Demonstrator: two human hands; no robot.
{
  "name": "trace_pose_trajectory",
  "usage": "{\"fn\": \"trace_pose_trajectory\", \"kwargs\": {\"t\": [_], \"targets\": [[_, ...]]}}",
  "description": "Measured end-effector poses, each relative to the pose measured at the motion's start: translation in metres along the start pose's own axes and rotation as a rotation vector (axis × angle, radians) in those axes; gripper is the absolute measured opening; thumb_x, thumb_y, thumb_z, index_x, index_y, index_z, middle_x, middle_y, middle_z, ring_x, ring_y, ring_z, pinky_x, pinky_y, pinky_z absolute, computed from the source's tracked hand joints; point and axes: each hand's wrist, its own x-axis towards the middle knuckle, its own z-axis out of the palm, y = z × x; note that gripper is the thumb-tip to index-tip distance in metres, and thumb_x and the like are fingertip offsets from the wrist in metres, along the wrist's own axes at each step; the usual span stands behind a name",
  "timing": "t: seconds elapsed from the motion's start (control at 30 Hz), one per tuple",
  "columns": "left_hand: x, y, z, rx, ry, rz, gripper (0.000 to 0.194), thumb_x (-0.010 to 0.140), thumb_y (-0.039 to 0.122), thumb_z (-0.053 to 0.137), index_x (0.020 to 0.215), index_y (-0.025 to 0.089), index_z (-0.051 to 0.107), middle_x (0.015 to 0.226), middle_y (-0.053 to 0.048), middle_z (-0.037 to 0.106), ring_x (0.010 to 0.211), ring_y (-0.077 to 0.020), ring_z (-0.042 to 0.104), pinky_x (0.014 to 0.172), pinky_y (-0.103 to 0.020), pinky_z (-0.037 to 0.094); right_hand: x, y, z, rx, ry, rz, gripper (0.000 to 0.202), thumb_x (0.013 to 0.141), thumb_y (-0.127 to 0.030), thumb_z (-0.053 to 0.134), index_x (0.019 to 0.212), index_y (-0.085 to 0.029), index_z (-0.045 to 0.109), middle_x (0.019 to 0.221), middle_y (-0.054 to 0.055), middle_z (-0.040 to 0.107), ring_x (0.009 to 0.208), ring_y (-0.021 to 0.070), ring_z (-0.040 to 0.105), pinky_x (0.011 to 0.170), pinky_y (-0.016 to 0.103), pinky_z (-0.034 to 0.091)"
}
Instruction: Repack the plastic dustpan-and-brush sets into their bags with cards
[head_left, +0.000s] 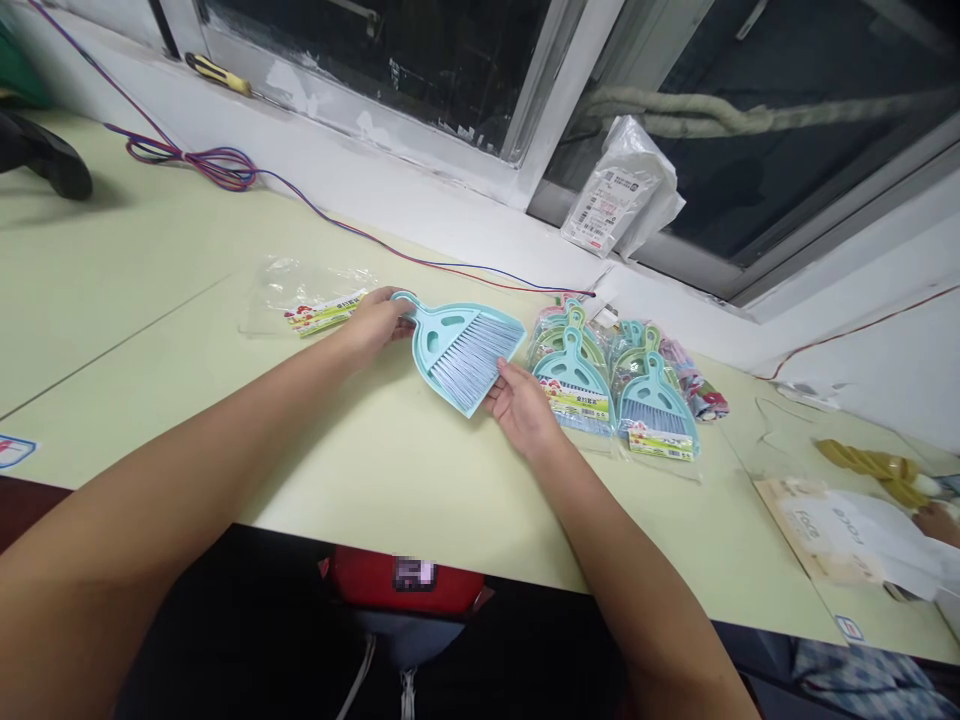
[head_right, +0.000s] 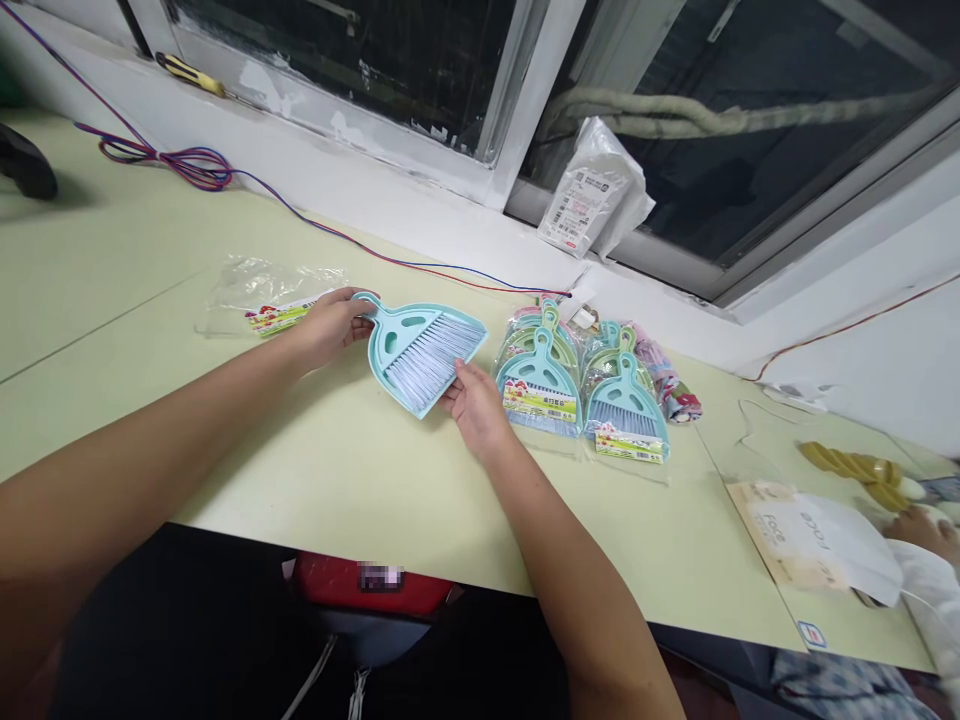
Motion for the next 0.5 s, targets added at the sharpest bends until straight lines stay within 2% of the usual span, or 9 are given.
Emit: {"fn": "trace_pose_trajectory", "kwargs": {"t": [0.5], "targets": [[0.0003,-0.0012,-0.0024,0.047,-0.017,0.018,0.022,0.070,0.011,0.068,0.092,0.016,0.065,0.082,-0.005,0.068,0.068,-0.0166,0.066,0.069,-0.032,0.056,0.0006,0.0003,0.0005,-0.009,0.016,0.013,0.008,0.098,-0.024,0.062,0.096,-0.018,0.065,0.081,0.005,0.077,0.072,0.0183,0.074,0.076,0.034,0.064]]}}
